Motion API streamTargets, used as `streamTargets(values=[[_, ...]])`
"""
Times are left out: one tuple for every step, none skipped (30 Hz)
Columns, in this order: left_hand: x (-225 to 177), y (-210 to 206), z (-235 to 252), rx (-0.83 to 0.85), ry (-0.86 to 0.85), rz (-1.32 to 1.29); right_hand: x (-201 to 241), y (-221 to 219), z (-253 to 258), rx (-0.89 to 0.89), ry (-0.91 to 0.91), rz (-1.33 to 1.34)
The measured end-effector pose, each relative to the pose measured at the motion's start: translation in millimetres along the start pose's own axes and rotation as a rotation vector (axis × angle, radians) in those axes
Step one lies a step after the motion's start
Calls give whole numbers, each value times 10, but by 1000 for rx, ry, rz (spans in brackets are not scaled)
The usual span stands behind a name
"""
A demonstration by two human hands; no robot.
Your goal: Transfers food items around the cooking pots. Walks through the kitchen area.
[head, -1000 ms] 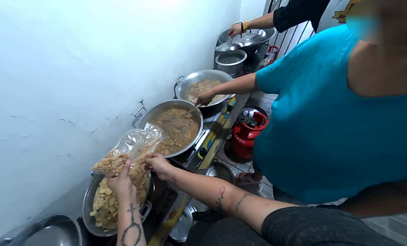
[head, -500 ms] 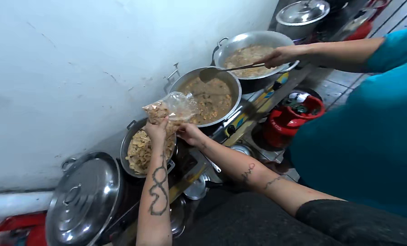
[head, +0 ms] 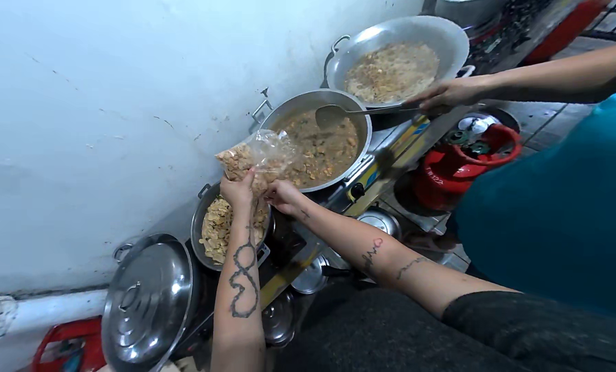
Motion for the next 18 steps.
streamTargets(values=[[-8,-12,27,-10,-8,20,-14,0,3,-5,-12,-14],[-15,-33,52,-16,-13,49,-11,-9,7,-18,-28,-24],[-18,-49,66,-15,-7,89,-4,-25,13,-25,-38,-20],[-7,-64,69,-15,6,108,12,-41,20,-20,-42,-17],[16,-76,54,-22,18,89,24,-46,25,-9,-36,-17],[50,-82,25,-33,23,40,20,-41,24,-1,-21,-29],[79,-84,-2,-48,21,-27,15,-32,19,7,-5,-51],[95,-90,-15,-55,19,-92,24,-22,19,6,10,-74],[105,-89,-31,-45,25,-137,39,-12,14,0,12,-92],[125,-77,-56,-17,33,-153,39,-3,9,-12,5,-103],[147,-69,-75,3,37,-164,28,4,3,-21,-1,-108],[163,-66,-88,10,43,-177,11,10,-3,-23,-5,-107],[173,-72,-91,3,47,-197,-3,12,-4,-20,-4,-100],[174,-88,-79,-18,50,-230,-4,10,-8,-13,0,-92],[174,-103,-69,-36,47,-263,6,8,-16,-8,6,-88],[177,-113,-63,-44,38,-287,18,11,-29,-2,12,-87],[176,-118,-56,-43,26,-285,26,23,-39,1,20,-91],[167,-118,-39,-33,20,-229,25,43,-38,3,22,-105]])
Point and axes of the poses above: each hand's wrist, its own z-axis towards the middle knuckle, its own y-axis out of the back of the hand, x = y × z, the point moved 2 cm from there along z, towards the middle knuckle, and after that the axes turned 2 degrees about y, right-handed, at the moved point
